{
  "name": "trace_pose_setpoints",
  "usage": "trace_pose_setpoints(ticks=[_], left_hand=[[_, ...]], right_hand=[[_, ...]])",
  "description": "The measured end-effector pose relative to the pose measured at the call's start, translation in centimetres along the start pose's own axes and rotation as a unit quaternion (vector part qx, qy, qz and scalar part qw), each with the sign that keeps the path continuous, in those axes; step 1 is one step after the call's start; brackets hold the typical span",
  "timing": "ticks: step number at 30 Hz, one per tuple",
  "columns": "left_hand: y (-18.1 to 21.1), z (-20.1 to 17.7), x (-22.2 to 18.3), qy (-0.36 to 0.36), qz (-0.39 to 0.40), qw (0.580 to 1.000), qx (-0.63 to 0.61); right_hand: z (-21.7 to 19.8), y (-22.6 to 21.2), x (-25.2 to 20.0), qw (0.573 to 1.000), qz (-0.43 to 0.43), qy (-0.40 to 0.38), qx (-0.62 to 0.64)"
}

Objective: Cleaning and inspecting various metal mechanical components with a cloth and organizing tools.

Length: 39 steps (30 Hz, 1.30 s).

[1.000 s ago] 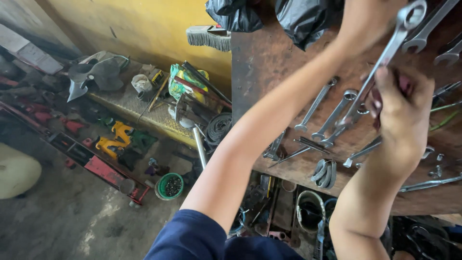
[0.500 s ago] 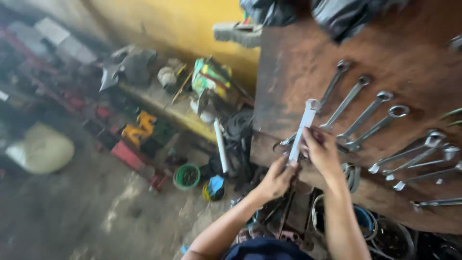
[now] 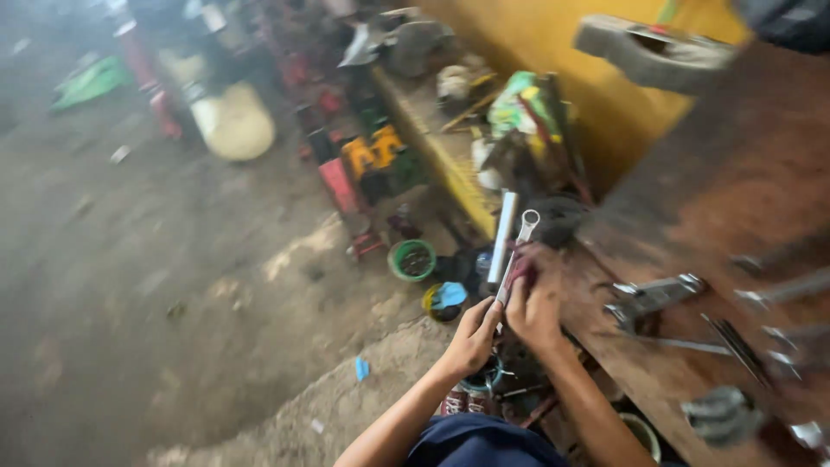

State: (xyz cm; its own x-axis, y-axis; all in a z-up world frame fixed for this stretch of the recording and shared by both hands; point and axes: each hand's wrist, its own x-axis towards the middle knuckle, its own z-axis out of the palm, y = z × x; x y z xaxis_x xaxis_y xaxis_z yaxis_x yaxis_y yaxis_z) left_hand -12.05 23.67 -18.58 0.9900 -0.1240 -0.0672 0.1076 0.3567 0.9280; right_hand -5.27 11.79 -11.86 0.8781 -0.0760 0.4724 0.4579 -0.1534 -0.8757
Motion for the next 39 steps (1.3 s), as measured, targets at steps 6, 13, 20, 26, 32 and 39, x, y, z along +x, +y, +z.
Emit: trace_pose_setpoints(ticks=[6, 13, 20, 26, 32, 39], left_hand=[[-1.2, -4.7, -2.6, 0.074, 0.010, 0.997, 0.017], [-2.8, -6.8, -4.8, 0.062, 0.005, 0.997, 0.049], [-0.8, -5.5, -4.9, 0.062, -0.055, 0.990, -0.117], [0.9, -4.5, -4.8, 0.044, -0.053, 0.992, -0.104], [1.5, -4.0, -4.4, 0.002, -0.027, 0.999, -0.032], [0.3, -3.7, -4.6, 0.017, -0.050, 0.998, 0.033]], right_hand=[[3.8, -0.6, 0.2, 0.919, -0.269, -0.276, -0.085], [5.2, 0.7, 4.7, 0.821, -0.335, -0.424, -0.184], [4.9, 1.8, 2.5, 0.797, -0.433, -0.419, -0.041], [3.6, -0.1, 7.6, 0.788, -0.471, -0.345, -0.195], [2.4, 3.4, 7.7, 0.882, -0.296, -0.293, -0.221], [3.9, 11.0, 6.0, 0.847, 0.353, -0.076, 0.390]])
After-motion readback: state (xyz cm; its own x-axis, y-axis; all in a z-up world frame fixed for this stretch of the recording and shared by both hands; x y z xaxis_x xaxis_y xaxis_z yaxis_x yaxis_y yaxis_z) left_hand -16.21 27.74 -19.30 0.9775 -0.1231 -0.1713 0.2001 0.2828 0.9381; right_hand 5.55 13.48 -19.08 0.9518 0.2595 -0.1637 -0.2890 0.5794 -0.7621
